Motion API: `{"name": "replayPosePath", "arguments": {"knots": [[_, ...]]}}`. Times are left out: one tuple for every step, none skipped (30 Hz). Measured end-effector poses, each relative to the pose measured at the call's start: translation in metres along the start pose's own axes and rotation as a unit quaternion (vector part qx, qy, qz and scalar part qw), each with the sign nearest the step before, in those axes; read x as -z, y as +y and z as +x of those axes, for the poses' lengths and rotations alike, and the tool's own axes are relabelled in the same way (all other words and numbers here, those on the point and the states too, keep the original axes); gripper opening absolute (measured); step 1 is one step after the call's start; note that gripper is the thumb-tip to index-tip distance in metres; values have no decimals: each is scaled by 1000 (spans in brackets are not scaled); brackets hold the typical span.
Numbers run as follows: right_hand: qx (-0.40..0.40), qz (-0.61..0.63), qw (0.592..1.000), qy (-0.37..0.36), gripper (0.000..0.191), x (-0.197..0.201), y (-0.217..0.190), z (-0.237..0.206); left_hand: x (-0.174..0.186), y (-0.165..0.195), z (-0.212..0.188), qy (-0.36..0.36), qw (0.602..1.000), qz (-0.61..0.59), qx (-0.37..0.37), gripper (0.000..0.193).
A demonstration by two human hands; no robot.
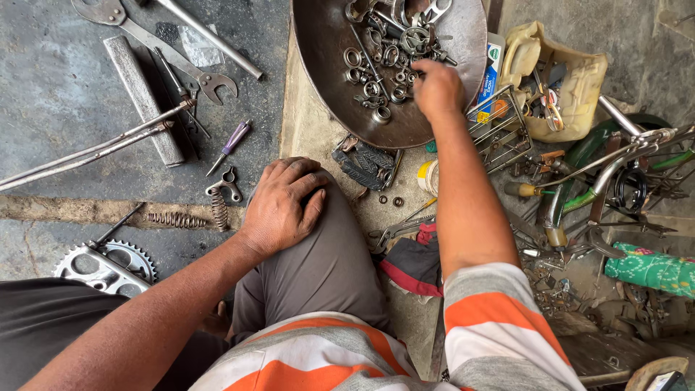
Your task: The person sits on the floor and sorts through a large metal bowl filled with various small metal parts, including washers, nuts, and bolts. They pick up individual items, examine them, and place them back into the bowl or on the floor.
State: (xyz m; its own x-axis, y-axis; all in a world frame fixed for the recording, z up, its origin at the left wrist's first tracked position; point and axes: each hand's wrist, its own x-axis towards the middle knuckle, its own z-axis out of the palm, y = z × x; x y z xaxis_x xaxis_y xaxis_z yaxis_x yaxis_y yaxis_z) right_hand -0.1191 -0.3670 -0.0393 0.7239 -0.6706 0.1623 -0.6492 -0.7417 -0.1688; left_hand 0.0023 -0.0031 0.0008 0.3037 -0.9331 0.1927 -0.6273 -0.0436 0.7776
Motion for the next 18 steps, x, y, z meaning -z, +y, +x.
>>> {"name": "replayPosePath", "arguments": {"knots": [[-10, -29, 999, -16, 32, -3, -3, 1, 0, 0, 0, -1, 1000, 1, 0, 27], [-20, -57, 998, -33, 36, -5, -3, 1, 0, 0, 0, -2, 1000, 3, 1, 27], [-37, -49, 997, -43, 27, -6, -1, -1, 0, -1, 0, -4, 1000, 4, 1, 27], [-55, -43, 996, -54, 18, -7, 0, -3, 0, 0, 0, -3, 1000, 2, 0, 27], [-71, -35, 995, -65, 11, -7, 2, -5, 0, -1, 0, -2, 1000, 2, 0, 27], [-70, -45, 995, -48, 13, -6, 6, -7, 0, -1, 0, 1, 1000, 2, 0, 26], [-68, -55, 996, -33, 15, -3, 10, -11, 0, -1, -1, 4, 1000, 4, 0, 26], [-68, -64, 995, -17, 16, -2, 12, -16, 1, -1, -1, 6, 1000, 5, -1, 26], [-68, -73, 995, 9, 21, -2, 14, -19, 1, -1, -1, 8, 1000, 5, -4, 26], [-69, -83, 993, 36, 27, -1, 15, -22, 1, -1, -1, 4, 1000, 0, -2, 26], [-71, -93, 991, 63, 33, 0, 16, -25, 1, -1, 0, -1, 1000, -5, -1, 26], [-42, -52, 997, 45, 32, -1, 15, -27, 1, -1, 0, -3, 1000, -8, 0, 26], [-12, -9, 999, 28, 31, -3, 12, -28, 1, 0, 1, 2, 1000, -4, -5, 27], [19, 34, 999, 10, 31, -4, 10, -27, 1, 0, 1, 6, 1000, -1, -8, 27], [26, 36, 999, -15, 31, -6, 7, -26, 1, 1, 1, 8, 1000, 1, -10, 27], [33, 37, 998, -41, 32, -9, 3, -25, 1, 2, 0, 4, 1000, -6, -4, 27], [40, 40, 996, -66, 32, -8, 0, -22, 1, 2, 0, 1, 1000, -12, 2, 27], [9, 39, 995, -93, 25, -7, 0, -20, 2, 2, 0, -1, 1000, -15, 6, 27]]}}
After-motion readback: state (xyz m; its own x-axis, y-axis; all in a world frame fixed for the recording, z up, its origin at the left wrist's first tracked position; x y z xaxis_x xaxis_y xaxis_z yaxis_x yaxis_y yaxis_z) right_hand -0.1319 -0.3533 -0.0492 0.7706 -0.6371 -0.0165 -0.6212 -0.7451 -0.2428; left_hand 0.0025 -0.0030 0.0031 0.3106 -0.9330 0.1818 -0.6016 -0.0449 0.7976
